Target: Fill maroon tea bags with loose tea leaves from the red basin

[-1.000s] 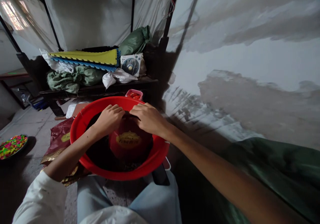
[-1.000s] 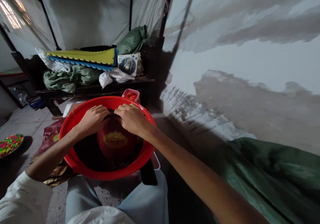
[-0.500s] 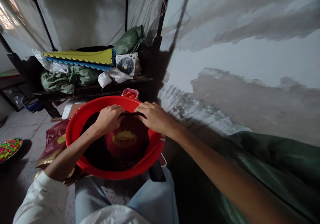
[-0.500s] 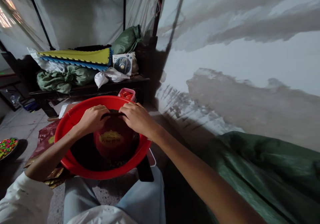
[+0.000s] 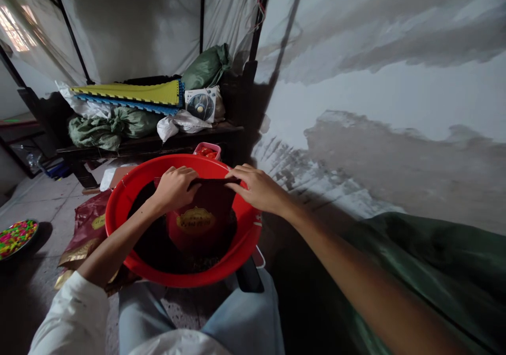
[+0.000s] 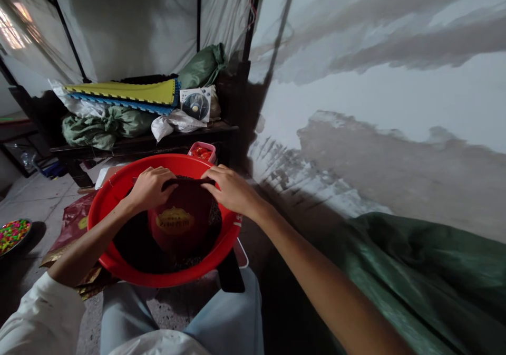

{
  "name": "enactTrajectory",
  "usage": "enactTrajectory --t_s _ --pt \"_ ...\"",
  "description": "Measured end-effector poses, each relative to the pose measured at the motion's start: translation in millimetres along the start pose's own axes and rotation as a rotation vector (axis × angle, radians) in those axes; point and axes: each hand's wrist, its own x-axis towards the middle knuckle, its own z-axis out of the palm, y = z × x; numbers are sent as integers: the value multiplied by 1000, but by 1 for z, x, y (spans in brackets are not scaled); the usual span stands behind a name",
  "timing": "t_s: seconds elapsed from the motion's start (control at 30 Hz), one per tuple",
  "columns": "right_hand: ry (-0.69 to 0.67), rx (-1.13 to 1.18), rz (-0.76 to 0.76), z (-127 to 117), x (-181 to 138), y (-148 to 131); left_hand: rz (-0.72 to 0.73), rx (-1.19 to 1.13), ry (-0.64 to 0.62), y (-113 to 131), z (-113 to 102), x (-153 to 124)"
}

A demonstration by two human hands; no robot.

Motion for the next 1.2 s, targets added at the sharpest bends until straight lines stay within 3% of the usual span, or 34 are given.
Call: enactTrajectory --t_s 0.23,0.4,0.53,0.8,1.2 --pt "60 40 34 5 -3 5 61 -2 -48 5 -2 5" --pt "122 217 77 5 -8 13 27 -32 4 3 1 4" --pt "136 224 63 7 -12 15 36 -44 10 3 2 4" --pt "132 344 75 15 -10 10 76 -61 -2 21 10 13" --pt "168 246 44 15 -7 1 79 -85 56 24 13 11"
